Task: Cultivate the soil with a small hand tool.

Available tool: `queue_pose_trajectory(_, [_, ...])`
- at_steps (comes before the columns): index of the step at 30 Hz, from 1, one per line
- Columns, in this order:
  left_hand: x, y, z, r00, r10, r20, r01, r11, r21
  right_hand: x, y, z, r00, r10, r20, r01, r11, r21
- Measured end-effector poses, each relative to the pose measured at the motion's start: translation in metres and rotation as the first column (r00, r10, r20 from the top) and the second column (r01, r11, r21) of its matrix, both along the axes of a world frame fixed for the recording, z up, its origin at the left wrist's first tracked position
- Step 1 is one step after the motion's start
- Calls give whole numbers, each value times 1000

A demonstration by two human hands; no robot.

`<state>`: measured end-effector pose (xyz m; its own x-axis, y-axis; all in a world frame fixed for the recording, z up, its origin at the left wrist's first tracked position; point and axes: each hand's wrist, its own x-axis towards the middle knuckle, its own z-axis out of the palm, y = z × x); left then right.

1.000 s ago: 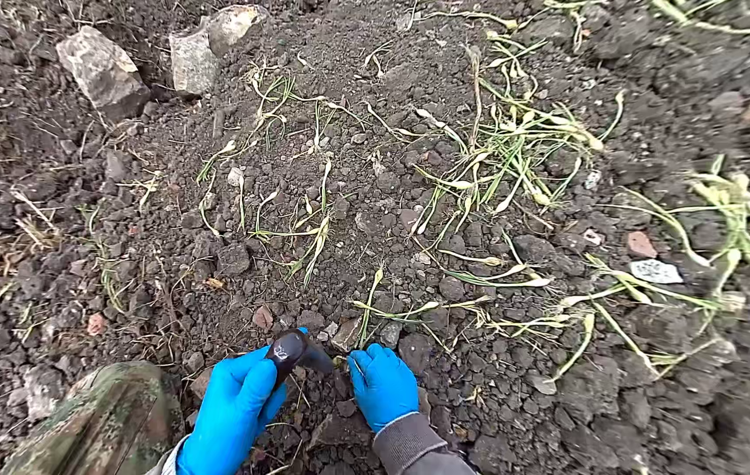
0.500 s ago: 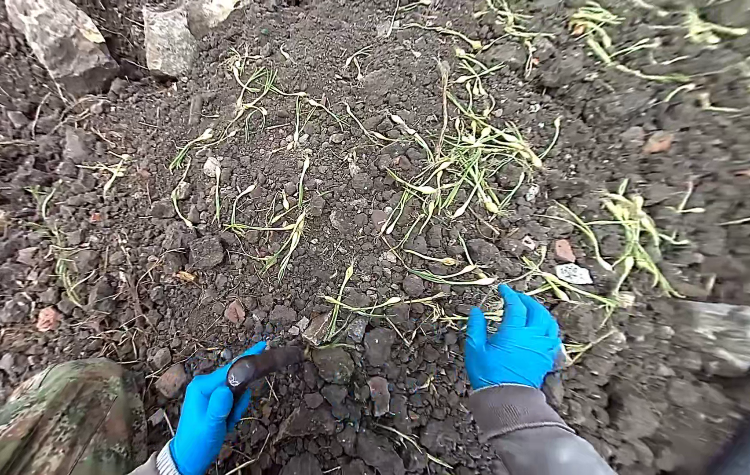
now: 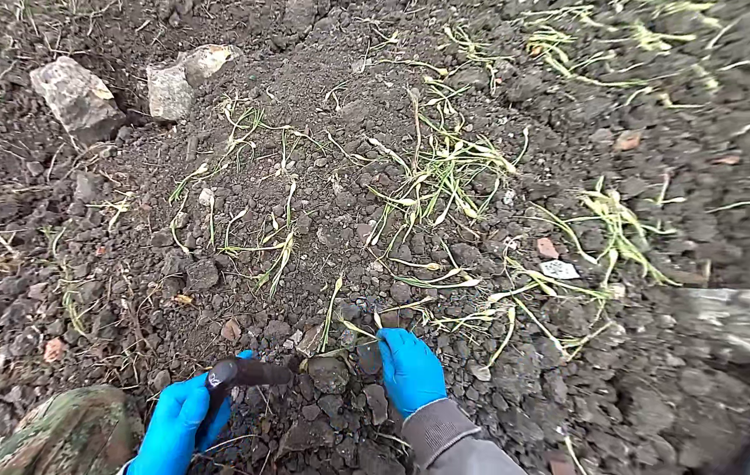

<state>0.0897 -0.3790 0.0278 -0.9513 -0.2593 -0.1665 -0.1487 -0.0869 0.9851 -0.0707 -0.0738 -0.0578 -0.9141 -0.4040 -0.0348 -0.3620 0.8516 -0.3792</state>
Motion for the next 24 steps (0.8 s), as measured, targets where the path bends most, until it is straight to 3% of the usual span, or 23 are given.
queue_pose_trajectory(2, [-19, 2, 42, 996, -44, -73, 53, 991, 119, 33, 36, -12, 990, 12, -137, -21, 998, -65])
queue_pose_trajectory(4, [-40, 4, 68, 952, -205, -229, 247, 954, 170, 63, 63, -20, 993, 17, -116, -23, 999, -49])
queue_pose_trajectory(5, [-51, 11, 82, 917, -314, -246, 366, 908, 205, 73, 73, -21, 996, 13, -90, -16, 999, -32])
queue_pose_trajectory(7, [-72, 38, 92, 891, -421, -172, 450, 871, 199, 82, 80, -13, 1000, -17, -20, 16, 1000, -18])
queue_pose_trajectory(10, [-82, 88, 24, 850, -496, 178, 512, 858, -51, 74, 68, 15, 995, -59, 83, 60, 998, -7])
queue_pose_trajectory(11, [-79, 100, -5, 799, -515, 310, 560, 826, -71, 70, 61, 23, 991, -48, 128, 46, 999, 17])
queue_pose_trajectory(13, [-72, 107, -33, 773, -492, 400, 551, 834, -40, 59, 42, 34, 953, 17, 302, -56, 991, 122])
queue_pose_trajectory(16, [-56, 101, -12, 858, -381, 346, 402, 916, 12, 46, 1, 22, 760, 105, 642, -328, 914, 238])
queue_pose_trajectory(18, [-46, 92, 6, 912, -350, 214, 352, 935, 30, 51, -21, -1, 706, 125, 697, -381, 897, 225])
queue_pose_trajectory(20, [-34, 86, 4, 937, -338, 83, 336, 941, 44, 63, -27, -14, 717, 104, 690, -329, 922, 203])
queue_pose_trajectory(24, [-13, 80, -46, 934, -358, 8, 356, 932, 69, 77, 13, -13, 833, 4, 553, -119, 978, 171])
